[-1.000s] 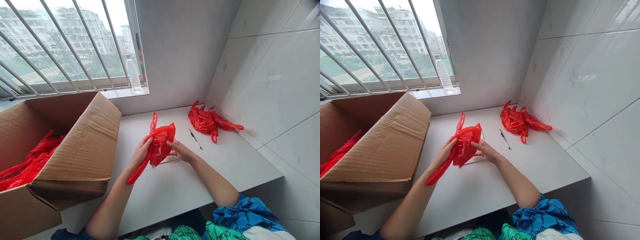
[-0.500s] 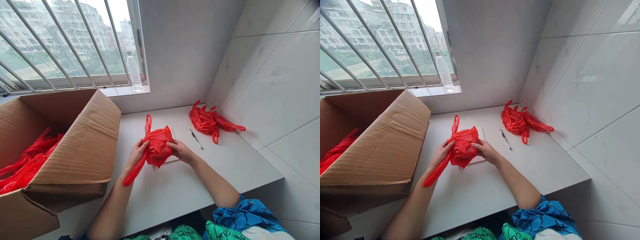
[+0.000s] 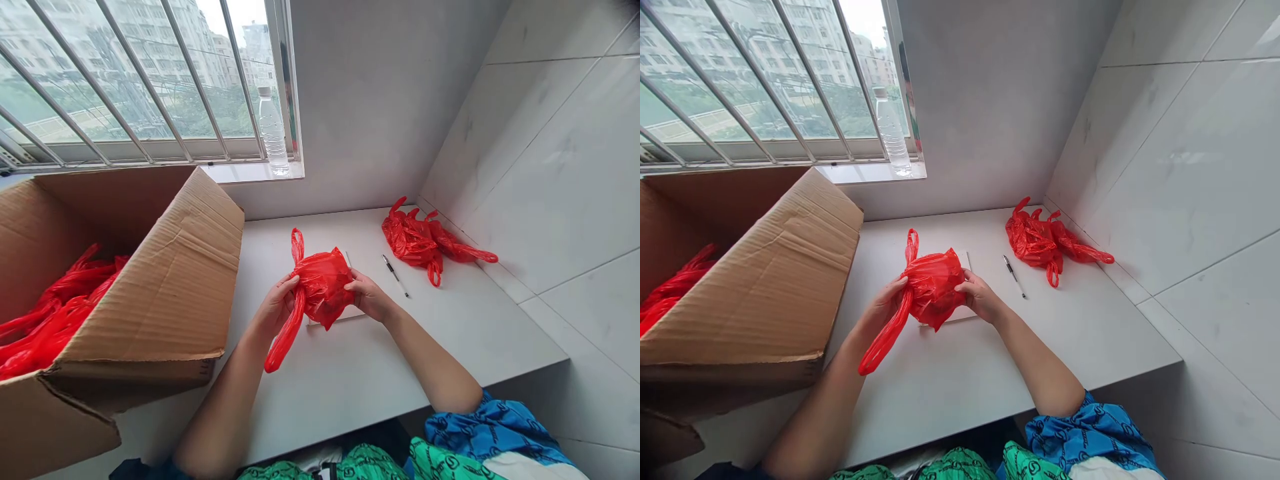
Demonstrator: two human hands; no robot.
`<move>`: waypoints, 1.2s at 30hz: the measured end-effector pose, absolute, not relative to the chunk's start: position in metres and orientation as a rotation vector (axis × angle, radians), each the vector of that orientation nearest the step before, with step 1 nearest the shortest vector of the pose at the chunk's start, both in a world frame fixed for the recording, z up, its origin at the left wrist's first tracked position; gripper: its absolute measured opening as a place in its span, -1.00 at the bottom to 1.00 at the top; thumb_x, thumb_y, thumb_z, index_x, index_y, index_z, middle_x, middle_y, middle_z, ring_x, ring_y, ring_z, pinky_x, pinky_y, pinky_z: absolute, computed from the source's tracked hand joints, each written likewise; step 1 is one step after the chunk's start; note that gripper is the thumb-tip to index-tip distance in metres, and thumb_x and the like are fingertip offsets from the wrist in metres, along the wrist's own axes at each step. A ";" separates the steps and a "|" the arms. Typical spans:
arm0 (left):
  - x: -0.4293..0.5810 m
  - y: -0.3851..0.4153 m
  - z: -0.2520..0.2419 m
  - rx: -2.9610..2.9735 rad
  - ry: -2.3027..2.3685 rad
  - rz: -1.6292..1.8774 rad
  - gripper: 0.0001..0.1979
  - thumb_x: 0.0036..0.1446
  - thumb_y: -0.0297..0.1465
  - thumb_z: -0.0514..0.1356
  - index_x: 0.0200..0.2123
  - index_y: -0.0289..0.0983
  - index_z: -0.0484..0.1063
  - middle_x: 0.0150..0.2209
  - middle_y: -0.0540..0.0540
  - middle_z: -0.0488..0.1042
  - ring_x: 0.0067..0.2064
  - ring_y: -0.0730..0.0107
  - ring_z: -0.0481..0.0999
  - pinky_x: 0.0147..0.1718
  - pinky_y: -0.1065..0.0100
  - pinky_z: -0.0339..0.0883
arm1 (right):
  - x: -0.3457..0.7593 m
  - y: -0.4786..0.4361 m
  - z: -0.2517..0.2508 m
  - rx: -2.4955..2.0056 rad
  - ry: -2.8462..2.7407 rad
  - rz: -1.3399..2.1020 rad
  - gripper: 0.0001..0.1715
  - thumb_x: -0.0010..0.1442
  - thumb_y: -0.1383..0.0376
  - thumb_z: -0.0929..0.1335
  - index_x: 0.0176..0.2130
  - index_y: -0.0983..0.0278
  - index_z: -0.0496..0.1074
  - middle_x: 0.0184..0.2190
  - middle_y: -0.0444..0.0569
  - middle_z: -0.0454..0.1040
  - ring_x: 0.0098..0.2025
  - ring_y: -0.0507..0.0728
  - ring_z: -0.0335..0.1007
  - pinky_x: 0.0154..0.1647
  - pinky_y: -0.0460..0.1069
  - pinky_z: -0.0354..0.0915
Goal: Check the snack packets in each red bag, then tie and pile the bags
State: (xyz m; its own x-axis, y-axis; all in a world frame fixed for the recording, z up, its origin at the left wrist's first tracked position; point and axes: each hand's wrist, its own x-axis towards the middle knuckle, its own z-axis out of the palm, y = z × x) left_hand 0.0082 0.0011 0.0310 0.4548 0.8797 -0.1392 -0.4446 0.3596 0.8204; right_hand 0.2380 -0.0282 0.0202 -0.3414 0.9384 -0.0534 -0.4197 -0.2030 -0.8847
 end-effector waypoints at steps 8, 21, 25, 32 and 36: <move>0.016 -0.009 0.034 0.961 0.745 1.046 -0.76 0.09 -0.31 0.38 -0.24 -0.26 0.42 -0.26 -0.01 0.54 -0.29 0.43 0.55 -0.30 0.43 0.44 | 0.229 -0.031 0.014 -0.994 -1.233 1.697 0.22 0.01 0.18 0.56 0.40 0.08 -0.14 0.20 0.08 0.36 0.13 0.23 0.42 0.14 0.18 0.38; 0.021 -0.016 0.033 1.338 0.903 0.921 -0.61 0.15 -0.11 0.28 -0.05 -0.23 0.48 -0.21 -0.09 0.52 -0.16 0.28 0.53 -0.20 0.33 0.42 | 0.223 -0.038 0.017 -1.124 -1.682 0.802 -0.82 0.26 0.24 0.36 -0.12 0.18 0.52 -0.27 -0.11 0.57 -0.25 0.07 0.47 -0.15 0.02 0.36; 0.014 -0.010 0.028 1.609 1.122 1.022 -0.65 0.11 -0.13 0.32 -0.13 -0.21 0.52 -0.47 0.05 0.33 -0.43 0.47 0.33 -0.43 0.43 0.26 | 0.238 -0.034 0.020 -1.210 -1.749 0.780 -0.81 0.22 0.31 0.35 -0.15 0.18 0.51 -0.33 -0.14 0.52 -0.30 0.05 0.43 -0.17 0.01 0.35; 0.020 -0.011 0.010 2.078 1.222 0.933 -0.70 0.34 -0.22 0.03 -0.01 -0.19 0.43 -0.08 -0.12 0.49 -0.09 0.27 0.47 -0.10 0.26 0.35 | 0.233 -0.035 0.013 -1.254 -1.871 0.608 -0.38 0.19 0.35 0.31 0.23 0.17 0.26 0.16 0.05 0.34 0.19 0.18 0.29 0.17 0.14 0.31; 0.032 -0.018 -0.002 2.368 1.242 0.720 -0.83 0.24 -0.41 0.05 -0.20 -0.23 0.44 -0.16 -0.15 0.49 -0.09 0.15 0.46 -0.07 0.16 0.31 | 0.222 -0.033 -0.002 -1.258 -2.055 0.518 -0.25 0.22 0.41 0.23 0.36 0.21 0.10 0.35 0.06 0.13 0.41 0.21 -0.03 0.41 0.21 0.03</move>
